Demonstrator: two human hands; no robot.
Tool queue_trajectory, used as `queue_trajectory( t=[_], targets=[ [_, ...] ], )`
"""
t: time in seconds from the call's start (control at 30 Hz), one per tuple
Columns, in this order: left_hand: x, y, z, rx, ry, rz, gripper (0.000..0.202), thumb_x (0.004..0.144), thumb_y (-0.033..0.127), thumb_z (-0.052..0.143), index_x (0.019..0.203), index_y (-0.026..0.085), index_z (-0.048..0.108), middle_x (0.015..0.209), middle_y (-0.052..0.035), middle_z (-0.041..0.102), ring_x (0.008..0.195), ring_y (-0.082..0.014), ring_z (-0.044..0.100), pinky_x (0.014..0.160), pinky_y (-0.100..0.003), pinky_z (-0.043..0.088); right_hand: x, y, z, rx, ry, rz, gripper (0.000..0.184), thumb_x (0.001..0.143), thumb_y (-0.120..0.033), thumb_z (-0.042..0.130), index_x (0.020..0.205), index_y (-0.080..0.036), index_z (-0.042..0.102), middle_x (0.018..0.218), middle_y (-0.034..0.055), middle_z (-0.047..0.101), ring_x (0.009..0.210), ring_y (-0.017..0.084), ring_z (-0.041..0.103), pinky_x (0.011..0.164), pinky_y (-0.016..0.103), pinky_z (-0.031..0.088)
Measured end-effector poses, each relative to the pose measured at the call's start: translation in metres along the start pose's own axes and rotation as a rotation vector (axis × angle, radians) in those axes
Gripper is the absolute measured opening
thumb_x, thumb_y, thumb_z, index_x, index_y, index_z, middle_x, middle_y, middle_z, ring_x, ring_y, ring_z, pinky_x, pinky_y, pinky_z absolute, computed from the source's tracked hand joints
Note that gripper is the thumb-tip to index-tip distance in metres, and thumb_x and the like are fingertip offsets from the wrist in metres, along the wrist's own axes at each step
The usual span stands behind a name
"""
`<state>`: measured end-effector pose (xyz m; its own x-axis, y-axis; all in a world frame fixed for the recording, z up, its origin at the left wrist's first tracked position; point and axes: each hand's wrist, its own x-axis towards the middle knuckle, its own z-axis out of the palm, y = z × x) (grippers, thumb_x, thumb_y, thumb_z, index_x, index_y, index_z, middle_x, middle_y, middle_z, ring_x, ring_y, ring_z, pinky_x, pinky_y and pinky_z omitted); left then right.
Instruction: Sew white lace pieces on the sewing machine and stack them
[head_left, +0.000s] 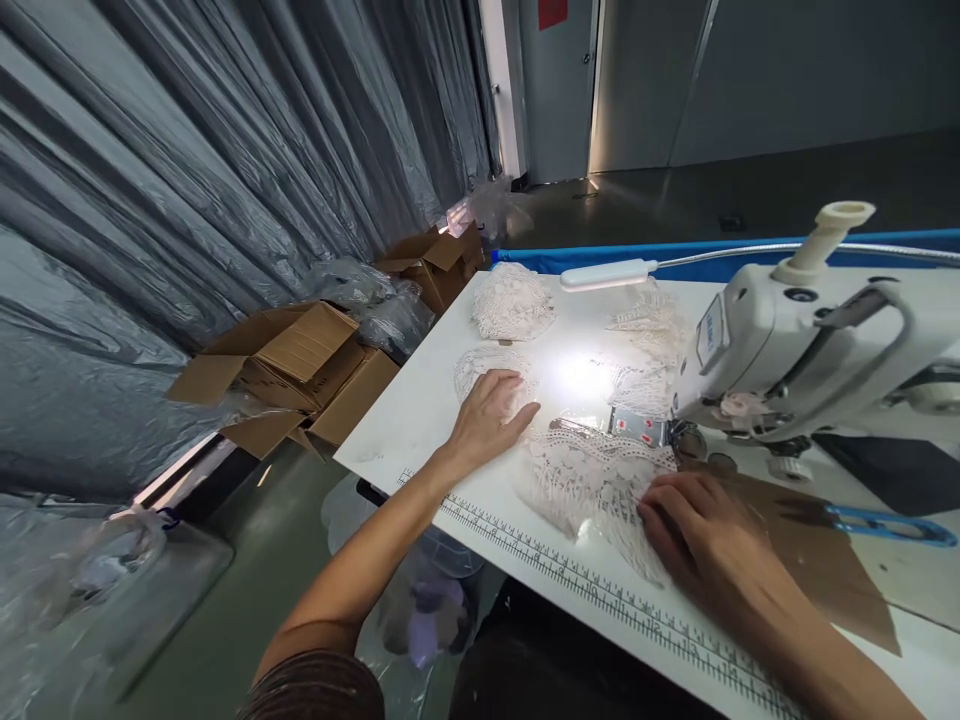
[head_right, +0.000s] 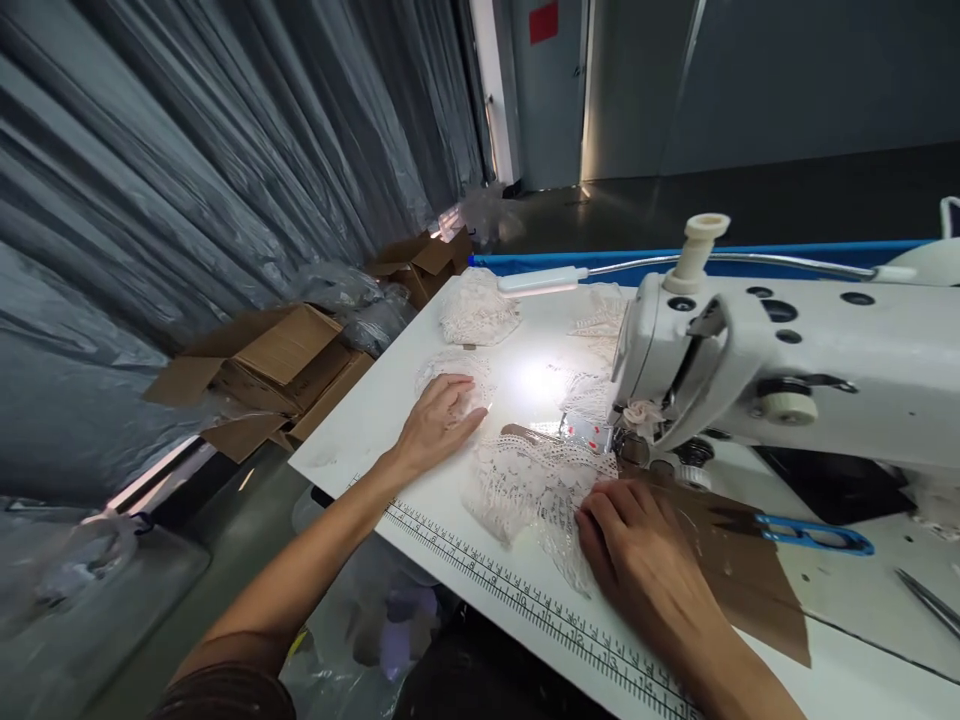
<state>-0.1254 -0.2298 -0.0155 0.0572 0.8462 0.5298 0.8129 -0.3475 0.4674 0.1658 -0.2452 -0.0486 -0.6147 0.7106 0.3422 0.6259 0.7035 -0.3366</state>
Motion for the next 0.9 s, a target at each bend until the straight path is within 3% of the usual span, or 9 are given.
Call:
queue_trajectory(
  t=[0.13,0.3,0.4,0.5,0.7,0.9],
  targets=[
    [0.010,-0.015,-0.006,0.243,-0.109,-0.036,0.014,0.093,0.022,0.052,0.086,0.017,0.063,0.110,-0.0071,0.063,0.098,-0.0203,0.060,0.091,-0.038,0.048,-0.002,0.004,0.003,0.028,0.023,-0.007,0.023,0.096,-0.033,0.043,0.093,-0.021,0.061,0.098,0.0078,0.063,0.098,0.025,0.057,0.084,0.042,0.046],
    [0.037,-0.035,-0.028,0.278,-0.111,-0.120,0.020,0.098,0.026,0.041,0.099,0.018,0.060,0.094,-0.0035,0.067,0.086,-0.0162,0.063,0.081,-0.029,0.050,-0.004,0.006,0.006,0.024,0.069,-0.018,0.026,0.096,-0.037,0.042,0.092,-0.022,0.062,0.097,0.0066,0.063,0.097,0.025,0.059,0.085,0.041,0.046],
    [0.049,-0.050,-0.035,0.299,-0.145,-0.145,0.024,0.097,0.030,0.043,0.110,0.017,0.059,0.110,-0.0073,0.065,0.101,-0.0201,0.062,0.091,-0.034,0.048,-0.004,0.007,0.006,0.012,0.087,-0.025,0.026,0.095,-0.038,0.042,0.091,-0.023,0.063,0.097,0.0063,0.064,0.096,0.024,0.060,0.084,0.041,0.047],
    [0.048,-0.058,-0.031,0.316,-0.172,-0.161,0.036,0.097,0.037,0.042,0.125,0.016,0.053,0.134,-0.0123,0.052,0.123,-0.0250,0.051,0.104,-0.043,0.041,-0.002,0.011,0.005,0.003,0.076,-0.078,0.022,0.093,-0.038,0.047,0.090,-0.024,0.064,0.095,0.0052,0.065,0.093,0.023,0.061,0.079,0.036,0.048],
    [0.031,-0.046,-0.009,0.374,-0.417,-0.199,0.065,0.093,0.060,0.039,0.145,0.021,0.030,0.153,-0.0129,0.029,0.143,-0.0328,0.024,0.116,-0.054,0.020,0.000,0.014,0.007,-0.008,0.071,-0.105,0.018,0.092,-0.037,0.049,0.089,-0.024,0.062,0.093,0.0045,0.065,0.088,0.022,0.060,0.073,0.034,0.048],
    [0.024,-0.037,-0.004,0.426,-0.476,-0.264,0.070,0.094,0.061,0.032,0.147,0.017,0.025,0.156,-0.0163,0.020,0.145,-0.0373,0.014,0.116,-0.058,0.015,-0.001,-0.005,-0.004,0.056,0.007,-0.019,0.021,0.096,-0.030,0.043,0.091,-0.021,0.061,0.096,0.0075,0.064,0.095,0.024,0.056,0.081,0.040,0.044]
  ],
)
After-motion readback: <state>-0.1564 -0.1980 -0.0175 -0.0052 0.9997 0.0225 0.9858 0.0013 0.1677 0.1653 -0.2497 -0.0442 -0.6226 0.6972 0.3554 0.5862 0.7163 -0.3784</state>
